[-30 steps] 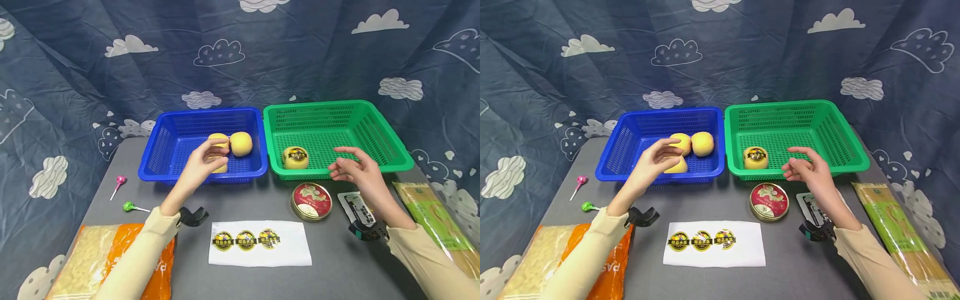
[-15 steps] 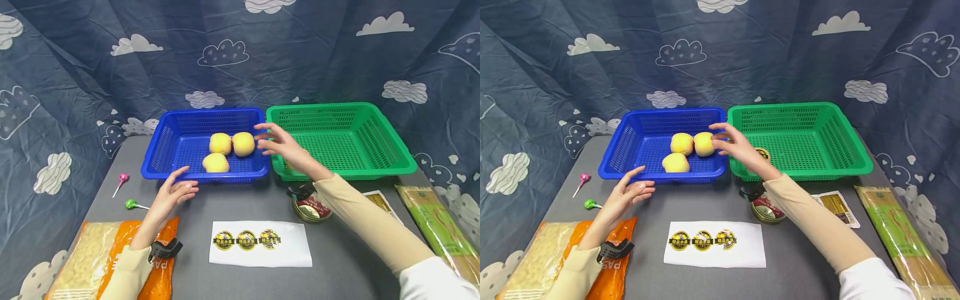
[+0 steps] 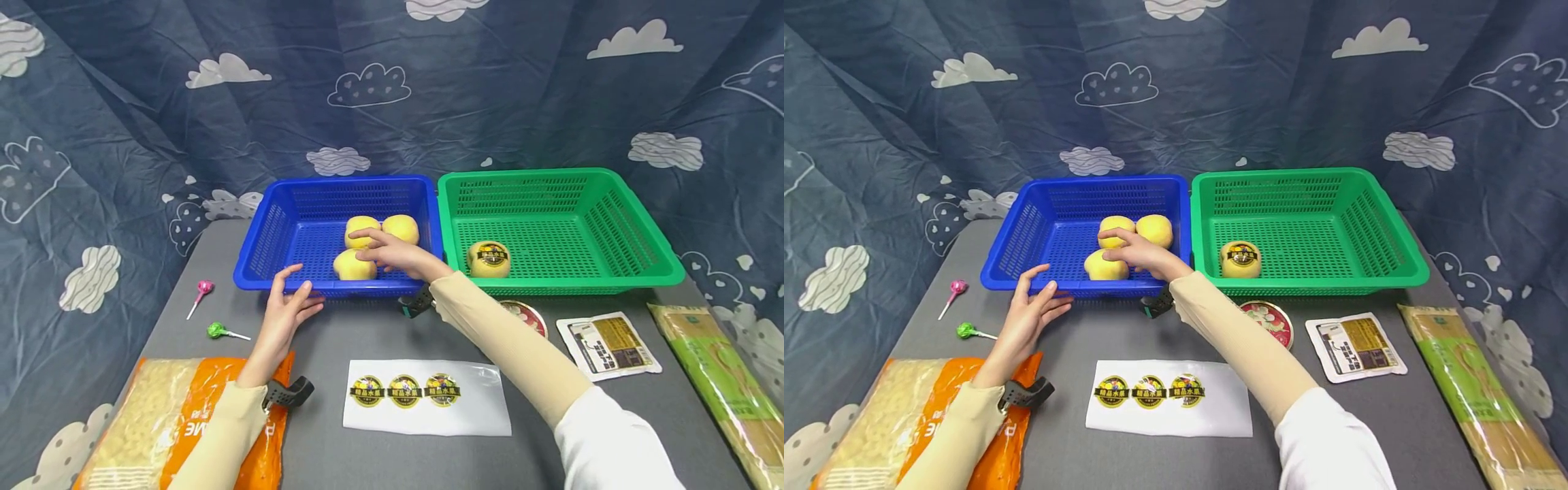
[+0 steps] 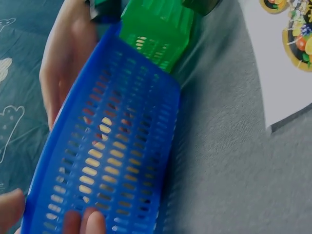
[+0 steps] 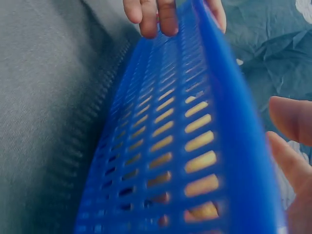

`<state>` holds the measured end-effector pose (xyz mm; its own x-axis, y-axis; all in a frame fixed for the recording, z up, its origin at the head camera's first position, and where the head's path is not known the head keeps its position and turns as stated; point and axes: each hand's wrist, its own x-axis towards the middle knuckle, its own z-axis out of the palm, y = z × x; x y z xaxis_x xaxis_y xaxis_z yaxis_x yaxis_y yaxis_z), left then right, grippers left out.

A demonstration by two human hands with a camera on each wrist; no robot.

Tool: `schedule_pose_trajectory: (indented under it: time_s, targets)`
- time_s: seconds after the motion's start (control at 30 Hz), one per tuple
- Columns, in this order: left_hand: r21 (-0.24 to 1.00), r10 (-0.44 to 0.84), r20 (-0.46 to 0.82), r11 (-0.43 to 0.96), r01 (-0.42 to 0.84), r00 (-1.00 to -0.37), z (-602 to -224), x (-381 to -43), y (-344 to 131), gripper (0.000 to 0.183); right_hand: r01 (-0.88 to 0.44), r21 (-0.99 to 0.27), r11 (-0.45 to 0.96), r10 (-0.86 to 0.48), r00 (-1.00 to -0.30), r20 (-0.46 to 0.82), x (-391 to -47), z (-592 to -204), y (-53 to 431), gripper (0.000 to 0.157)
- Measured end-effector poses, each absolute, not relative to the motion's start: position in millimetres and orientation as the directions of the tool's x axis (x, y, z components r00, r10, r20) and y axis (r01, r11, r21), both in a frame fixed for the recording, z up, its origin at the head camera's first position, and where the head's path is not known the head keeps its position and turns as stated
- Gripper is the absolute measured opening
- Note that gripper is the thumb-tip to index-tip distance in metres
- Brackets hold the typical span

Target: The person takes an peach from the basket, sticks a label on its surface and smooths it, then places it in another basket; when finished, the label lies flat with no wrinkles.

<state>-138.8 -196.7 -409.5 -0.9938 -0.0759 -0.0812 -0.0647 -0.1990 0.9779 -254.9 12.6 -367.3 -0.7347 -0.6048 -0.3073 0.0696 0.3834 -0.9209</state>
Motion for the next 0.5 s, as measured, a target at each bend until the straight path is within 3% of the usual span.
schedule_pose_trajectory:
  time_s: [0.5]
  targets:
    - [0.977, -0.215, -0.012, -0.21, 0.034, -0.977, -416, -137, -183, 0.038, -0.031, -0.852, 0.523, -0.599, -0.725, -0.342, -259, -382, -10, 0.054]
